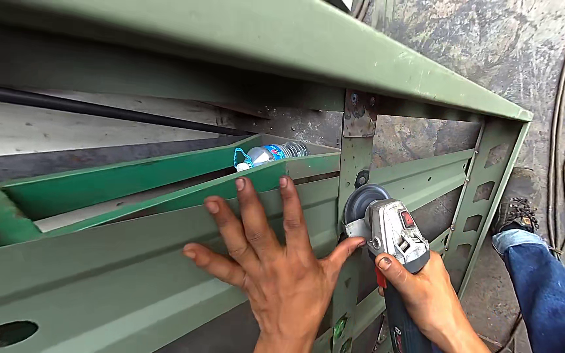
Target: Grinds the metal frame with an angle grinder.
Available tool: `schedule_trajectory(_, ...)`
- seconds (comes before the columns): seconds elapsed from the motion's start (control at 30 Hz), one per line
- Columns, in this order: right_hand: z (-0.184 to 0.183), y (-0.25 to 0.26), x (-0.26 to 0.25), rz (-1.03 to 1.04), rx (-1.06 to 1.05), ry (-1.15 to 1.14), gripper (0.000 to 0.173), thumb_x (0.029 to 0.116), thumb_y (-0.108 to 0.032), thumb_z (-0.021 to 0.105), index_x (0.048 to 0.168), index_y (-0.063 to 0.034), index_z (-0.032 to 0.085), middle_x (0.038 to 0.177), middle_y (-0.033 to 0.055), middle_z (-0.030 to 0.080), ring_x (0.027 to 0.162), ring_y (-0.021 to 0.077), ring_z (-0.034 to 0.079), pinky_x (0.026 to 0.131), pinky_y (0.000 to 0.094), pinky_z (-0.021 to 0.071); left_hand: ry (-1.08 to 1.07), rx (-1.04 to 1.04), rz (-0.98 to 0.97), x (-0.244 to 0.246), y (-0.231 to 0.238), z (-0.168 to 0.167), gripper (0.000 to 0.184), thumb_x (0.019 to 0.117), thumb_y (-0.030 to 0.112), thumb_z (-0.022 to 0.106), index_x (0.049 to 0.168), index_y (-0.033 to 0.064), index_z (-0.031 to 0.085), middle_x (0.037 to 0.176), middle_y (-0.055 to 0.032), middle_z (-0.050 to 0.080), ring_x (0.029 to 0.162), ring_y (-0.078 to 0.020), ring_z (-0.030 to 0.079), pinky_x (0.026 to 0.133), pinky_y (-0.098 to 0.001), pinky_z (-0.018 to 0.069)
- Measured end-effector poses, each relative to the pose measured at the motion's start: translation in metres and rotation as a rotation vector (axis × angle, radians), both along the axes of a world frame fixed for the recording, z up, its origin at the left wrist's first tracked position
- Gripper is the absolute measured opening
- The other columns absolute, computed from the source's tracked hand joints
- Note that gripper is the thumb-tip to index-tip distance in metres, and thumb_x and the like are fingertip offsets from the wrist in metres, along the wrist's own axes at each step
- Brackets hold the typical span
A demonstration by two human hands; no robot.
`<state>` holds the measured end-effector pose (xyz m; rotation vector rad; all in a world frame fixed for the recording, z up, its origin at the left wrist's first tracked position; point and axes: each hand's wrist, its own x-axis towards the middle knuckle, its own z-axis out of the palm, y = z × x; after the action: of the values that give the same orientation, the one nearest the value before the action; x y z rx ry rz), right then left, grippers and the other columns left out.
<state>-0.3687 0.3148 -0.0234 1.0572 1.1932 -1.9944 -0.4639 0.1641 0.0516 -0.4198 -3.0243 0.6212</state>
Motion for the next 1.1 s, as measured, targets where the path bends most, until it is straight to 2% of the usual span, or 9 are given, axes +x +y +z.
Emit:
schedule_trajectory(0.13, 0.003, 0.005, -0.009, -0.024, -0.06, -0.063, 0.066, 0.0714, -0.072, 0.08, 0.094, -0.0105, 0.072, 0.075, 0.0067, 0.072, 0.063, 0.0226, 0.072, 0.058, 0.0417, 0.066, 0.02, -0.005, 0.019, -0.002, 0.001, -0.005, 0.125, 0.0619, 0.096, 0.055, 0.162, 0.0246, 0.032, 0.168, -0.02, 0.019, 0.154, -0.0489, 0.007, 0.114, -0.0783, -0.001)
schedule_trajectory(0.23, 0.003, 0.007, -0.015, -0.026, -0.063, -0.072, 0.066, 0.0719, -0.071, 0.08, 0.095, -0.0097, 0.072, 0.075, 0.0071, 0.072, 0.062, 0.023, 0.072, 0.058, 0.0419, 0.066, 0.044, 0.028, 0.061, -0.002, 0.004, -0.009, 0.125, 0.0628, 0.095, 0.057, 0.161, 0.0221, 0.033, 0.167, -0.0253, 0.017, 0.154, -0.0505, 0.008, 0.116, -0.0766, -0.0004)
schedule_trajectory(0.33, 0.009, 0.007, -0.018, 0.022, -0.007, -0.074, 0.066, 0.0693, -0.074, 0.08, 0.093, -0.0129, 0.073, 0.075, 0.003, 0.072, 0.064, 0.0196, 0.073, 0.059, 0.0404, 0.0664, 0.033, 0.07, 0.079, 0.0, 0.004, -0.004, 0.126, 0.0655, 0.092, 0.059, 0.163, 0.0185, 0.027, 0.166, -0.0305, 0.013, 0.153, -0.0515, 0.008, 0.117, -0.0751, 0.0011)
schedule_trajectory(0.43, 0.016, 0.004, -0.014, -0.007, -0.045, -0.112, 0.067, 0.071, -0.072, 0.08, 0.094, -0.0106, 0.072, 0.076, 0.0063, 0.072, 0.062, 0.0223, 0.072, 0.057, 0.0418, 0.0659, 0.007, 0.084, 0.053, 0.002, 0.001, -0.001, 0.128, 0.066, 0.091, 0.06, 0.163, 0.0157, 0.026, 0.166, -0.0326, 0.009, 0.153, -0.0517, 0.005, 0.118, -0.0727, 0.0015)
schedule_trajectory(0.53, 0.017, 0.005, -0.017, -0.028, -0.055, -0.142, 0.066, 0.0728, -0.07, 0.08, 0.096, -0.0084, 0.071, 0.076, 0.008, 0.072, 0.062, 0.0239, 0.072, 0.057, 0.0424, 0.066, 0.013, 0.066, 0.062, 0.001, 0.004, -0.005, 0.127, 0.066, 0.092, 0.058, 0.163, 0.0173, 0.025, 0.166, -0.0326, 0.009, 0.153, -0.0519, 0.004, 0.118, -0.0727, 0.0)
schedule_trajectory(0.67, 0.017, 0.008, -0.024, 0.015, -0.044, -0.143, 0.066, 0.071, -0.073, 0.08, 0.094, -0.0113, 0.072, 0.075, 0.0059, 0.072, 0.063, 0.0222, 0.073, 0.059, 0.0412, 0.0663, 0.029, 0.102, 0.087, 0.0, 0.005, -0.006, 0.125, 0.0684, 0.089, 0.061, 0.163, 0.0152, 0.026, 0.165, -0.0338, 0.011, 0.153, -0.0519, 0.007, 0.118, -0.0719, 0.001)
schedule_trajectory(0.83, 0.021, 0.01, -0.023, -0.001, -0.078, -0.173, 0.066, 0.0731, -0.07, 0.08, 0.096, -0.0093, 0.072, 0.076, 0.0088, 0.072, 0.062, 0.0248, 0.072, 0.058, 0.0428, 0.0662, 0.011, 0.098, 0.084, 0.0, 0.005, -0.005, 0.124, 0.0668, 0.09, 0.061, 0.163, 0.0195, 0.027, 0.166, -0.0326, 0.009, 0.153, -0.0517, 0.004, 0.118, -0.0725, -0.0005)
schedule_trajectory(0.93, 0.021, 0.017, -0.031, 0.028, -0.102, -0.175, 0.066, 0.073, -0.071, 0.08, 0.097, -0.0102, 0.072, 0.077, 0.0094, 0.072, 0.064, 0.0248, 0.073, 0.059, 0.0426, 0.0664, 0.023, 0.119, 0.097, -0.001, 0.006, -0.005, 0.123, 0.0685, 0.088, 0.061, 0.163, 0.0182, 0.026, 0.165, -0.0332, 0.01, 0.154, -0.0513, 0.005, 0.118, -0.0724, -0.0012)
schedule_trajectory(1.1, 0.028, 0.021, -0.035, -0.004, -0.182, -0.239, 0.063, 0.0786, -0.066, 0.078, 0.1, -0.0073, 0.07, 0.077, 0.0141, 0.071, 0.063, 0.0279, 0.072, 0.059, 0.0428, 0.0658, -0.003, 0.141, 0.115, -0.001, 0.007, -0.002, 0.121, 0.0683, 0.088, 0.062, 0.163, 0.0212, 0.026, 0.166, -0.0316, 0.009, 0.153, -0.0513, 0.005, 0.117, -0.0733, -0.0001)
